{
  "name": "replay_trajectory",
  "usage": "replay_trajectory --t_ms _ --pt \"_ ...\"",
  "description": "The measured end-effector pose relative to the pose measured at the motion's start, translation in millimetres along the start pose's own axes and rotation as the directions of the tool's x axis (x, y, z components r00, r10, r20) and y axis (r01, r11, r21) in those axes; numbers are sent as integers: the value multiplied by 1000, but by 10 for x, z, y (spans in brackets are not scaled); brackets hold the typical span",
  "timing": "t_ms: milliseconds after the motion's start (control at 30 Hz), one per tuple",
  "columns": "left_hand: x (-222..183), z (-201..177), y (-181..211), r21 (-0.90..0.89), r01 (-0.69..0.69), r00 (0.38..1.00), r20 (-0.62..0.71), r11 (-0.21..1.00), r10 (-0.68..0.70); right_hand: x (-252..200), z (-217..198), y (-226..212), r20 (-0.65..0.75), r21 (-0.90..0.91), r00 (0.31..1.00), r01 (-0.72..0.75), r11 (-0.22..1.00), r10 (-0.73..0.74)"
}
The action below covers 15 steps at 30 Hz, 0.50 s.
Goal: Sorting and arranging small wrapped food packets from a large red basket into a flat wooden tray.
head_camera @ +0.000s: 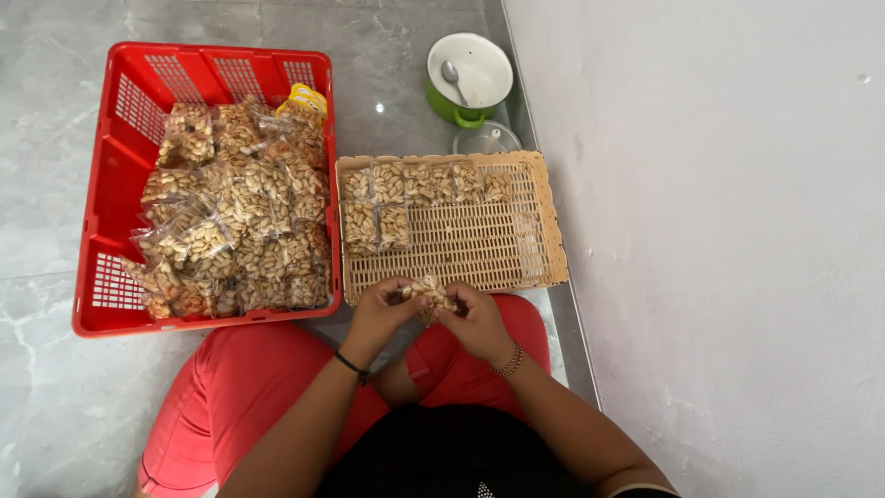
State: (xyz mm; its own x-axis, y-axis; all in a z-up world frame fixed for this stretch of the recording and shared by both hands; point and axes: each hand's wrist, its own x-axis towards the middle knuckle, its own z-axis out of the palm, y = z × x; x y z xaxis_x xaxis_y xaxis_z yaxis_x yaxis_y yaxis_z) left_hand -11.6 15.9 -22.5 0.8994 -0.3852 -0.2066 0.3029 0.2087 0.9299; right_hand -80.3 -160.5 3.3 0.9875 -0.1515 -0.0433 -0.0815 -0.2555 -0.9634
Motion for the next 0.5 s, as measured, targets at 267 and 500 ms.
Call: replay_trajectory --t_ms 267,500 --pt "53 -92 -78 -7 -18 1000 17 1000 18 42 57 -282 59 88 998 -20 996 14" --pt "170 -242 -92 37 -36 999 17 999 35 244 3 -202 -10 92 997 -72 993 73"
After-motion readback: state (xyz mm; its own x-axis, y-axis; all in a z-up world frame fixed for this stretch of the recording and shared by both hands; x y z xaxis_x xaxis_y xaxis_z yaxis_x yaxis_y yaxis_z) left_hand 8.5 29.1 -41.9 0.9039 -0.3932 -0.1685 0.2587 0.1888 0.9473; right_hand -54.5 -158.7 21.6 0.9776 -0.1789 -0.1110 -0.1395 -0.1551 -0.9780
